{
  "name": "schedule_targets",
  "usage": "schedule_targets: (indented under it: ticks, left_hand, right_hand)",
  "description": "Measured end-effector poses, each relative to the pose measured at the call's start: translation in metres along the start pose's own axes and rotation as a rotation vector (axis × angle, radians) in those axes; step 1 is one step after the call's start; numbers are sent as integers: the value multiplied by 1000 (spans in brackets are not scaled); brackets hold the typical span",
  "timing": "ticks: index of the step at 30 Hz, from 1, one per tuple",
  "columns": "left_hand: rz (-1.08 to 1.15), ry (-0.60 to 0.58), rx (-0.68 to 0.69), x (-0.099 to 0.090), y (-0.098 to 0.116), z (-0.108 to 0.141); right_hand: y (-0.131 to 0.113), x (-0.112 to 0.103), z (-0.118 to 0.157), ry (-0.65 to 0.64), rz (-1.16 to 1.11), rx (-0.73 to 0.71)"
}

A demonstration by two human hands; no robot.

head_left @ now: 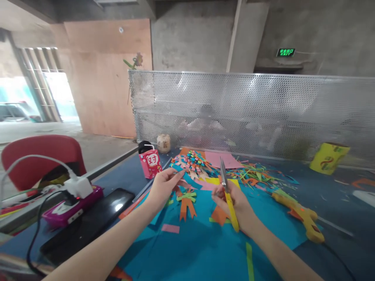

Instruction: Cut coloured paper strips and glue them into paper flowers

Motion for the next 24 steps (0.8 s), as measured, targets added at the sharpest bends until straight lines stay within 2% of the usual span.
schedule_targets:
  ticks: [5,10,12,15,20,24]
  left_hand:
    - [58,-95,7,12,-5,0]
    - [200,-141,-37,22,-11,5]
    - [238,-203,-84,32,-15,9]
    - [235,-282,-180,45,-25,18]
    - [326,-171,-404,40,-51,26]
    - [428,-280,-442,51,-51,30]
  right_hand:
    - [-6,4,1,-38,48,-21]
    - [3,11,3,-37,-19,80]
    - [2,12,4,-38,3,101]
    - [-8,9,6,-16,69,48]
    - [-25,5,10,27,102,-66]
    - [-27,4,12,37,144,-87]
Point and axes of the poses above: each hand's wrist, its own z-axis away from the middle knuckle, its own x-axis out of the palm, y = z × x, the point moved 10 cm from there along -z, towards the middle knuckle
